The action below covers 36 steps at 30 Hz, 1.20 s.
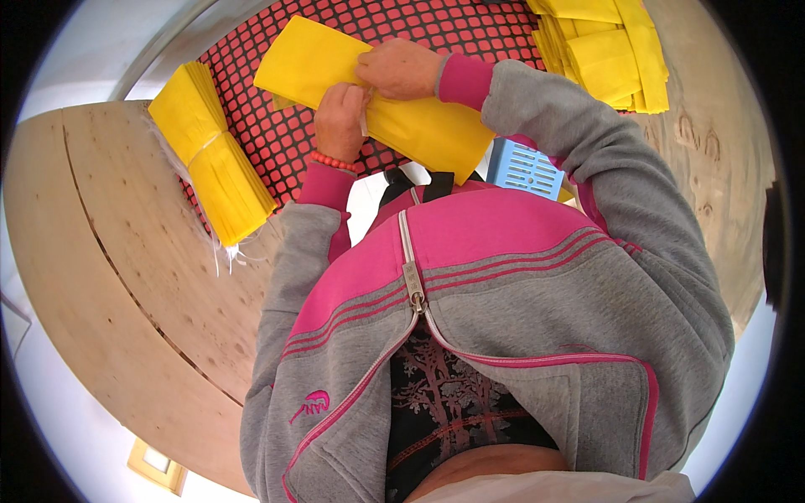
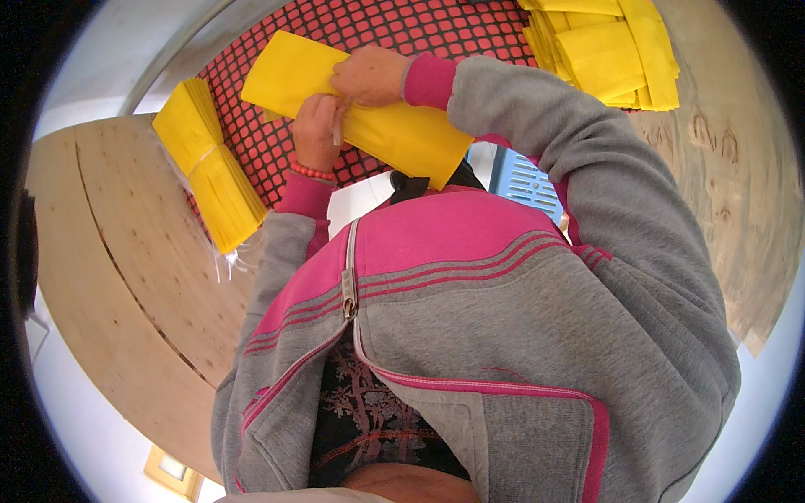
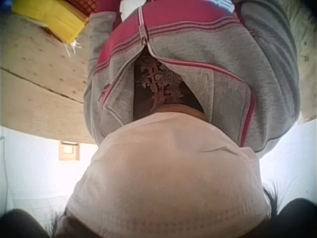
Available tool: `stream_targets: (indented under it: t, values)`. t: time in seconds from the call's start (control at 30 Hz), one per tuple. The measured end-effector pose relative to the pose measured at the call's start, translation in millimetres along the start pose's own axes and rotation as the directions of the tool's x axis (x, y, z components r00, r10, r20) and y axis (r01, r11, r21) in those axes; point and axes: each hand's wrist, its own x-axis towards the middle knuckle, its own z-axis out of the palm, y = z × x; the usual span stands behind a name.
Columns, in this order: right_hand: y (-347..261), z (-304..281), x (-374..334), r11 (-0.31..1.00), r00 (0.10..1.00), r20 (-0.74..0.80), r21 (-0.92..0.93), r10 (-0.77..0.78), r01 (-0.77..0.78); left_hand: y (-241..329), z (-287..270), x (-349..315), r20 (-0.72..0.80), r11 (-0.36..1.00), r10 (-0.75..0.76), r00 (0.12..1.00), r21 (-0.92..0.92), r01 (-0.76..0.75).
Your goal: The person repeatedly picks up stacks of yellow envelopes, aligns them, and secures each stack with a white plastic tie. Bundled stacks are placed on a red grid mat on a wooden table. The process is repeated multiple times throughout the clip.
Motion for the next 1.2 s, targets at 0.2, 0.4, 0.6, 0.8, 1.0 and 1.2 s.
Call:
stream_targets:
  t: [0.2,0.4,0.6,0.8,1.0,1.2]
  values:
    - [14.7,0.1,-17.6,0.954,0.965,-0.167,0.258,0.201,-0.153,4.9,-15.5,-19.5,-0.025,0.945,-0.320,0.947,-0.075,0.317]
    - [22.3,17.7,-43.8,0.572,0.792,-0.007,0.695,0.611,-0.435,7.2,-25.6,-59.3,0.658,-0.335,-0.728,0.194,-0.588,0.736]
    - [-2.4,20.0,-53.9,0.639,0.787,-0.014,0.592,0.617,-0.491,21.6,-9.2,-44.9,0.804,-0.599,-0.497,0.326,-0.590,0.541]
    - [21.1,23.2,-43.9,-0.433,0.865,0.381,0.874,0.327,-0.221,56.9,-36.7,5.2,0.427,0.079,-0.598,0.678,-0.810,0.580]
    - [3.7,44.6,-64.2,-0.803,0.813,0.533,0.578,0.234,-0.147,64.2,-39.8,40.3,-0.029,0.953,-0.248,0.968,-0.184,0.239]
    - [8.2,60.3,-77.9,-0.902,0.813,0.560,0.417,0.160,-0.110,58.0,-16.2,9.1,0.100,0.958,-0.256,0.962,-0.108,0.266]
